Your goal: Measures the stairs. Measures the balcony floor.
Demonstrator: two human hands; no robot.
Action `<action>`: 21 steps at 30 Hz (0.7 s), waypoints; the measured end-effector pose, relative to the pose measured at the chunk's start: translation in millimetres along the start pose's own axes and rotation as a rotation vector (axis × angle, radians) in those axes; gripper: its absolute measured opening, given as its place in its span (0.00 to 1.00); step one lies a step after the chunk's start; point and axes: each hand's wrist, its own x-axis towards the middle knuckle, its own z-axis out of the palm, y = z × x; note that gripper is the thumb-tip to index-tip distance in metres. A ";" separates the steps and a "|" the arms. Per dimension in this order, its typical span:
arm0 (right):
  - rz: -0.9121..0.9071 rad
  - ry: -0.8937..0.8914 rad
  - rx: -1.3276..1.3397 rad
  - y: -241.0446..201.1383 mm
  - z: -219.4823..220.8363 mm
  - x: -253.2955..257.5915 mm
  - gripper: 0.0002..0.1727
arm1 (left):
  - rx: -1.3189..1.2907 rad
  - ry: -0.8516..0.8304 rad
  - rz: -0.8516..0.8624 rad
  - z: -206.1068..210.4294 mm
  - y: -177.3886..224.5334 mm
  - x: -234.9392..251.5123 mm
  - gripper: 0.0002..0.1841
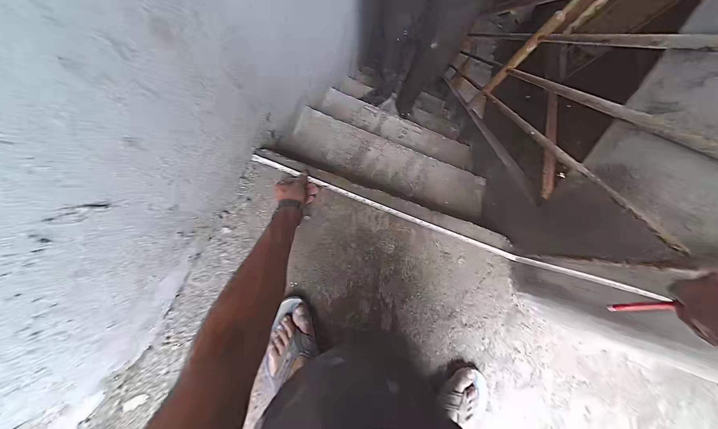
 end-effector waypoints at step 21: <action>0.087 -0.041 0.023 12.1 -9.5 20.5 0.11 | 0.025 -0.003 0.020 9.5 -1.9 -16.5 0.23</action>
